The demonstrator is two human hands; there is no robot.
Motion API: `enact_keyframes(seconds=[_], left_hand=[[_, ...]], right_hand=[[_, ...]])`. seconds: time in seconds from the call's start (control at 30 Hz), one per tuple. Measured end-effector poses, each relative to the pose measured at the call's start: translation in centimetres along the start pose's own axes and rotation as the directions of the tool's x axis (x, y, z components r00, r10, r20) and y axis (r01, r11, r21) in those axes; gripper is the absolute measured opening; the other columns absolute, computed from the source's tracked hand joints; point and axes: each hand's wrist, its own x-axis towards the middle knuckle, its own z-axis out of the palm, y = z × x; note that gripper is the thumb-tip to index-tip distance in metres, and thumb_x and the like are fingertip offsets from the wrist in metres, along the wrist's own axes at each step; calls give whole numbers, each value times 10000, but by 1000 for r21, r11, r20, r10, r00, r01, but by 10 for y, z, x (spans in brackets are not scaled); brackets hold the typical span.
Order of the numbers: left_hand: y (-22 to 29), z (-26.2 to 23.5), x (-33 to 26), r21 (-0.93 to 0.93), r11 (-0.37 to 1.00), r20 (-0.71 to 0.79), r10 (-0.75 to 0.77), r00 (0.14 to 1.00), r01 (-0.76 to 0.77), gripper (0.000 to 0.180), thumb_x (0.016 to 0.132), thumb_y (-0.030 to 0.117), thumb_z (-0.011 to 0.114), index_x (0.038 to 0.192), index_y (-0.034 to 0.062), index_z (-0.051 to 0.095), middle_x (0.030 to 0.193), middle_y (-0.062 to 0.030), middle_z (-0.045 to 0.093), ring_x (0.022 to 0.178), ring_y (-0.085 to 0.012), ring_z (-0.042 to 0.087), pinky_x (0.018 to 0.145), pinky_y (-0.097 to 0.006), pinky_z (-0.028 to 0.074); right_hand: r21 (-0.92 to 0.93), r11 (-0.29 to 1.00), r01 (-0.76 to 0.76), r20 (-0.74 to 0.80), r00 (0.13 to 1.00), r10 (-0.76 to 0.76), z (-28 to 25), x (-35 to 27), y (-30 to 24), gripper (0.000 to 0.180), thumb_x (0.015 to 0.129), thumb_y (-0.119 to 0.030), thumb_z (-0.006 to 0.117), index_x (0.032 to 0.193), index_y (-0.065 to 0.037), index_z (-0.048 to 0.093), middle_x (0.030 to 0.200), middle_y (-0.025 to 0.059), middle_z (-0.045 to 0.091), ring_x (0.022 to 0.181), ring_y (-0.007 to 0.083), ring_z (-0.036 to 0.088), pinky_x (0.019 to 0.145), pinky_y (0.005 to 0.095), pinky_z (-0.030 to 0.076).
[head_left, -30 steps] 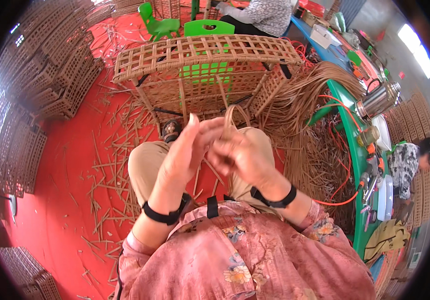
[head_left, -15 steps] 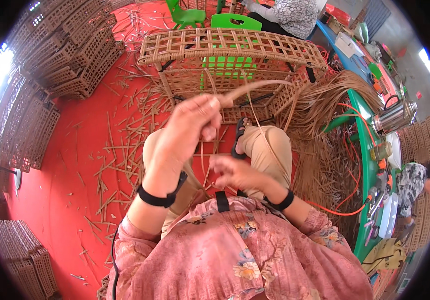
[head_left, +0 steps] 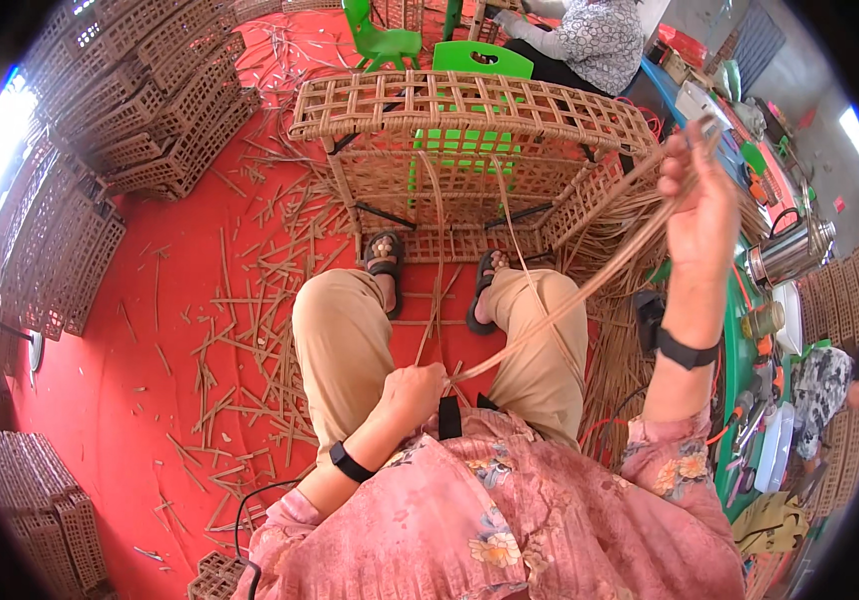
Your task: Weaving a large rectangular wicker basket using strips of material.
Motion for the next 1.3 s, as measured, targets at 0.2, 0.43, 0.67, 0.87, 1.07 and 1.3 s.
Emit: enact_keyframes(seconds=[0.2,0.43,0.67,0.87,1.07,1.3], left_hand=[[-9,17,-6,188,979,96,57,994,-74,178,873,174,521,846,47,642,715,-210,655,698,-385,658,638,-489,507],[-10,27,-14,389,900,286,86,954,-198,215,817,122,523,772,57,723,775,-159,698,755,-295,701,639,-415,545],[-14,35,-13,394,892,289,106,951,-219,205,806,126,540,788,43,726,786,-170,699,769,-303,702,655,-416,545],[-18,39,-6,399,896,314,65,947,-194,221,843,155,531,840,44,721,804,-167,698,780,-307,698,658,-426,542],[1,-30,15,249,961,-82,142,986,-117,368,857,225,609,1174,42,573,1076,-150,609,1036,-301,585,891,-421,449],[13,-165,61,58,956,-632,259,731,-288,224,854,133,631,1046,16,624,1101,-162,615,1068,-334,580,925,-401,456]], right_hand=[[141,977,161,117,977,-178,-16,40,-39,337,948,-162,574,1231,20,552,1009,163,667,737,139,619,558,220,443],[88,946,313,-32,950,-311,-60,107,-96,289,951,-107,551,1190,55,559,1165,206,614,784,157,611,555,230,448],[-43,968,247,-83,965,-250,-116,223,-192,296,970,-93,510,1210,80,520,1161,199,620,825,178,619,581,227,467],[36,937,348,-152,929,-339,-114,243,-228,281,958,-105,548,1150,98,519,1071,199,638,674,166,570,497,226,428],[-38,998,43,139,990,-37,-14,122,-82,311,934,-248,624,1167,-43,606,754,-19,529,537,23,403,416,159,273],[151,949,-277,328,920,216,76,-16,4,355,962,-294,563,1188,-22,556,648,1,562,493,81,512,403,197,359]])
